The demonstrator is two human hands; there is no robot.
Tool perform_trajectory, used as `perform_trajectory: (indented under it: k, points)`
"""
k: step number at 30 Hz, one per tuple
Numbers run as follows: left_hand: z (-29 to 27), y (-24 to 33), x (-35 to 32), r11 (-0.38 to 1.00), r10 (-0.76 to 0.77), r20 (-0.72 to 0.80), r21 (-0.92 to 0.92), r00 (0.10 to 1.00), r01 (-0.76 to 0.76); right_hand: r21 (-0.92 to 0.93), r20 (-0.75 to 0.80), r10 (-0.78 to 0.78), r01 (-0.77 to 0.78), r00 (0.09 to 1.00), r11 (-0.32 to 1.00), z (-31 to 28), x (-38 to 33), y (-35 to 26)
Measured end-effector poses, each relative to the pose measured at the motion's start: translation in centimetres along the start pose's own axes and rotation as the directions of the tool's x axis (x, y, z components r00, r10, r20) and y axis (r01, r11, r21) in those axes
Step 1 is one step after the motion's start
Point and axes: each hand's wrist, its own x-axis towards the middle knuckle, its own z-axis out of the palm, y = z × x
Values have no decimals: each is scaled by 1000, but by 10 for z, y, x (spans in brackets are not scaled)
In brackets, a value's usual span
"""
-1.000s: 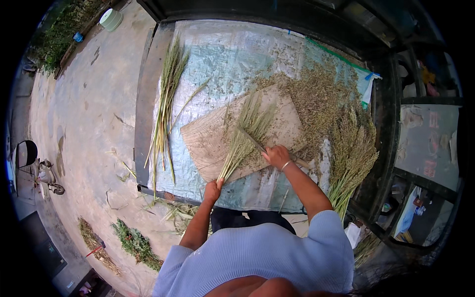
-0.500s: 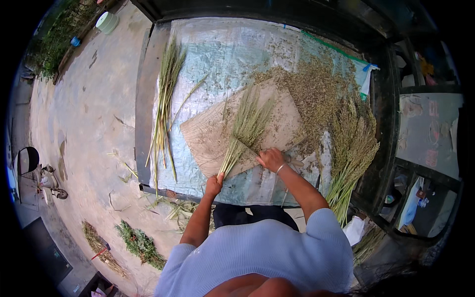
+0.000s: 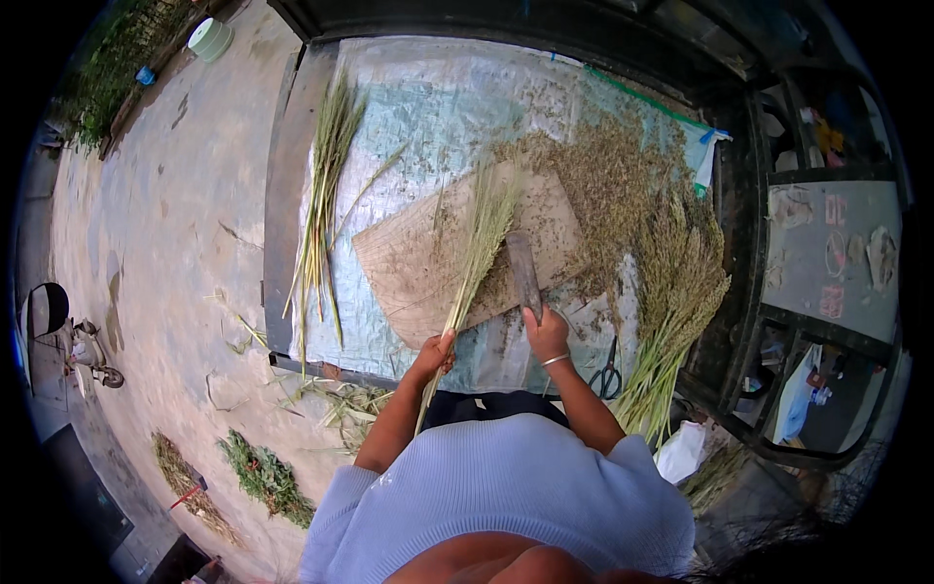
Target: The person threshes bundles of grain by repeatedly striking them against a wooden board to separate the seeds. The person gathers the grain stalks, aligns them, and uses a wooden tool to beat the heads against the board, causing the seeds to fall onto a tarp below. The person occasionally pauses to adjust the bundles or clear the board.
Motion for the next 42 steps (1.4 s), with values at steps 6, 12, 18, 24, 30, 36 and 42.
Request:
perform_trajectory:
  k: [6, 12, 18, 24, 30, 36, 42]
  points:
    - [30, 0, -6, 994, 109, 35, -22, 993, -108, 258, -178, 350, -299, 920, 919, 50, -22, 21]
    - [27, 13, -13, 967, 245, 2, 77, 970, -244, 103, 119, 278, -290, 953, 951, 54, -9, 34]
    - [22, -6, 2, 832, 481, -225, 421, 847, -360, -200, -269, 88, -145, 959, 969, 33, 3, 17]
    - [68, 19, -24, 567, 652, -29, 682, 758, -461, 506, 354, 277, -432, 893, 747, 28, 9, -21]
    - [59, 31, -42, 956, 82, 358, 235, 930, -175, 755, 644, 67, -647, 762, 108, 6, 9, -40]
    - [44, 25, -33, 986, -127, 645, 163, 754, 26, 643, 739, -242, -765, 628, -20, 9, 9, -23]
    - [69, 16, -37, 984, 110, 294, 104, 950, -146, 743, 655, 63, -657, 753, 130, 5, 8, -32]
